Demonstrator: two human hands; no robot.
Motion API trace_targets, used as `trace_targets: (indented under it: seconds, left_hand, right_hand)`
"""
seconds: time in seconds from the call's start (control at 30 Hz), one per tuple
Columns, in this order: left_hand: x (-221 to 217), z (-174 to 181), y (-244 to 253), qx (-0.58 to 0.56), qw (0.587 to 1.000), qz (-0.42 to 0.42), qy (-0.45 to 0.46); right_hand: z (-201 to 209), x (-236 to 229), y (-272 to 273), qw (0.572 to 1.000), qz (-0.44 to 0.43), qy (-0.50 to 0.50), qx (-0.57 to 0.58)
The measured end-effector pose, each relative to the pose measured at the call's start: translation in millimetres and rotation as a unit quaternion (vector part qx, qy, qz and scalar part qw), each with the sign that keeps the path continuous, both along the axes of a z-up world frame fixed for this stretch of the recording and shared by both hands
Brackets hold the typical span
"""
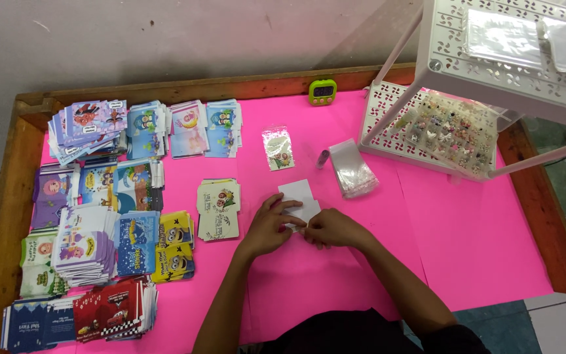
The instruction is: Packaging small printed cards into individual plastic bags
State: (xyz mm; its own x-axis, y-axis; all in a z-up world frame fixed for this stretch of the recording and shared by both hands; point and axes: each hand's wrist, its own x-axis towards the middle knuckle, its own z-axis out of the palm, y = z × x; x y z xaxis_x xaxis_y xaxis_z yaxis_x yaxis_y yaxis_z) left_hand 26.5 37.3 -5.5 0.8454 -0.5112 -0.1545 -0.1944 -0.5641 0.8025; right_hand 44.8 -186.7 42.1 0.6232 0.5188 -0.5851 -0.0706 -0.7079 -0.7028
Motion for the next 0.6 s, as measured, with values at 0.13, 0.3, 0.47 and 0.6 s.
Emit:
trace_targets:
  seconds: [0.13, 0.3, 0.47, 0.6]
  left_hand:
    - [1, -4, -1, 0.002, 1.0, 0.012, 0.001]
    - [0, -7, -3, 0.005, 1.0, 0.022, 0.003]
    - [-2, -1, -2, -0.012, 1.0, 0.027, 0.003]
    - [0, 0, -2, -0.017, 0.999, 0.026, 0.009]
  right_hand:
    - [-13, 5, 8, 1.0, -0.012, 0.012, -0.002]
    - [-18, 9, 15, 1.0, -0.008, 0.007, -0.026]
    - [-18, 12, 7, 0.999, -0.018, 0.024, -0.028]
    - [-6, 15, -3, 0.998, -0.029, 0.029, -0.04]
